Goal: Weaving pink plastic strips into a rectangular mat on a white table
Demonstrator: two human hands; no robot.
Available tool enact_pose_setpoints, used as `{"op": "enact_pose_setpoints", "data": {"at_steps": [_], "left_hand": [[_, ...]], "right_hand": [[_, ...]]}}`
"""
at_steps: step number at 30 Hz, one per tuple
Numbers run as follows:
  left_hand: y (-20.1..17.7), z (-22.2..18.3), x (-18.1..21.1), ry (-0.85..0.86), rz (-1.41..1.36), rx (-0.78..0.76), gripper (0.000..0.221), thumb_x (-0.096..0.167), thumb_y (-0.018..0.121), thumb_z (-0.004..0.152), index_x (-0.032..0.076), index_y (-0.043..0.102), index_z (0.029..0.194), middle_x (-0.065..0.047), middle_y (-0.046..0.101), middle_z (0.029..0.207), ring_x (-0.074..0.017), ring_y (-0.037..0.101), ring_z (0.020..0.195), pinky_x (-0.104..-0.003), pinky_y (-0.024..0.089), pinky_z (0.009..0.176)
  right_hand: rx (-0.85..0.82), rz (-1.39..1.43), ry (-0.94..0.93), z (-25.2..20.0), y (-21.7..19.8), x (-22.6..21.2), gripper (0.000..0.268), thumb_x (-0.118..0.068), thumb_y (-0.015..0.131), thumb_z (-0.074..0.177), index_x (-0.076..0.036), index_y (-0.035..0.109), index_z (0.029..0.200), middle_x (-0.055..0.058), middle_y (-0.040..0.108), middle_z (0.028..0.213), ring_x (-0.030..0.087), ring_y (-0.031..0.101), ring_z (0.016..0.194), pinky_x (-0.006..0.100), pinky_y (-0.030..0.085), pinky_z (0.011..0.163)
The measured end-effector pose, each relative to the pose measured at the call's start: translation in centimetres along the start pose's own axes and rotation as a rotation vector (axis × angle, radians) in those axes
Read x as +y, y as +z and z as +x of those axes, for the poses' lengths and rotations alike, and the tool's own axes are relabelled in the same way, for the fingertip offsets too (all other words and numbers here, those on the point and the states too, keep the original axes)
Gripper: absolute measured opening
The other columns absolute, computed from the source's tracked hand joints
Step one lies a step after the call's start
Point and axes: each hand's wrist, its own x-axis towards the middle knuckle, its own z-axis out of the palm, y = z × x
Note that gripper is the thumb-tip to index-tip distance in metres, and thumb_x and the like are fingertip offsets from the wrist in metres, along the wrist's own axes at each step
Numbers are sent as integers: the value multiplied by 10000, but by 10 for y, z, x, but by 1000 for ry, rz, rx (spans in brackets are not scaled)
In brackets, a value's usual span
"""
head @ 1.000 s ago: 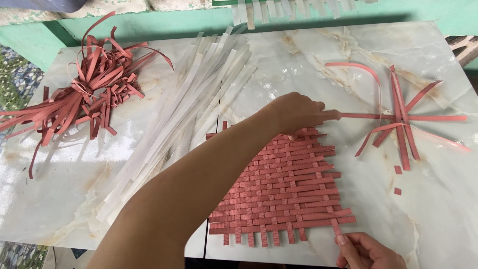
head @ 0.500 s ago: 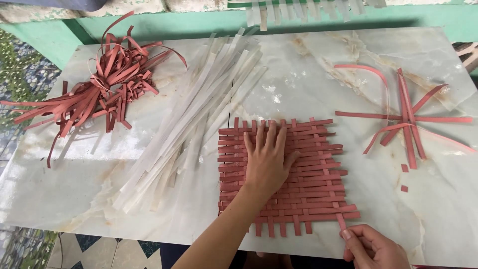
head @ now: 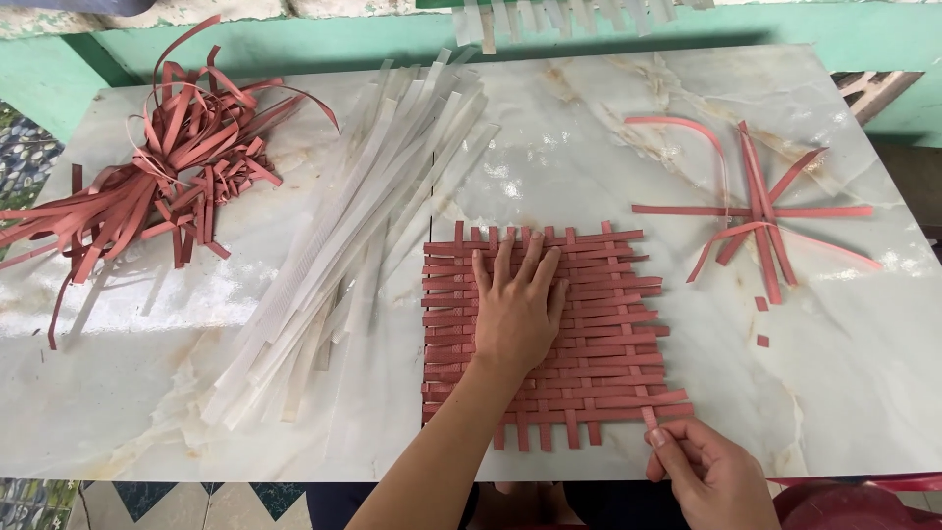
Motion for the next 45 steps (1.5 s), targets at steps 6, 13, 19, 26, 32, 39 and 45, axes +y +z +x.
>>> {"op": "enact_pose_setpoints", "data": {"at_steps": [6,13,19,26,32,39,45], "left_hand": [[0,-2,0,-12,-49,5,368,303,530,958,141,565,1286,-78,530,1415,-390,390,1361,-707,240,1078],[-2,-1,1,-23,-71,8,348,290,535,949,147,578,1263,-79,525,1419,-377,380,1374,-686,235,1095],[-3,-1,-2,-33,-84,-12,373,309,510,951,147,573,1281,-71,524,1417,-371,367,1380,-676,213,1109],[-11,1,3,-78,-76,-90,382,322,491,959,156,575,1293,-75,521,1427,-361,373,1383,-656,202,1119],[-14,3,4,-114,-67,-182,411,331,457,978,157,562,1335,-87,497,1457,-354,348,1405,-654,168,1130],[-11,2,4,-100,-33,-199,417,331,433,990,160,539,1356,-83,474,1477,-360,318,1416,-655,154,1133],[-11,2,6,-100,-41,-176,410,312,429,988,147,548,1345,-98,486,1466,-373,314,1419,-661,140,1135]], "right_hand": [[5,-94,8,-3,-3,-12,330,-285,650,918,-35,759,733,55,717,588,158,578,592,256,450,671],[78,-76,39,-29,4,-33,265,-264,639,914,-76,809,835,57,797,677,190,539,433,259,482,574],[321,-214,-301,-32,-18,-55,251,-335,632,885,-133,747,792,-4,694,534,125,638,415,225,466,550],[-160,136,-45,10,-13,-114,444,-202,424,988,39,564,1333,254,636,613,278,537,420,372,431,376],[-170,177,-3,19,-10,-113,487,-213,403,993,112,492,1345,283,643,624,307,578,426,398,467,359],[-210,235,56,25,-4,-115,502,-225,428,987,93,465,1373,271,633,611,292,573,410,397,467,346],[-254,248,60,25,5,-121,493,-221,433,964,48,500,1371,269,613,590,310,554,382,387,445,312]]}}
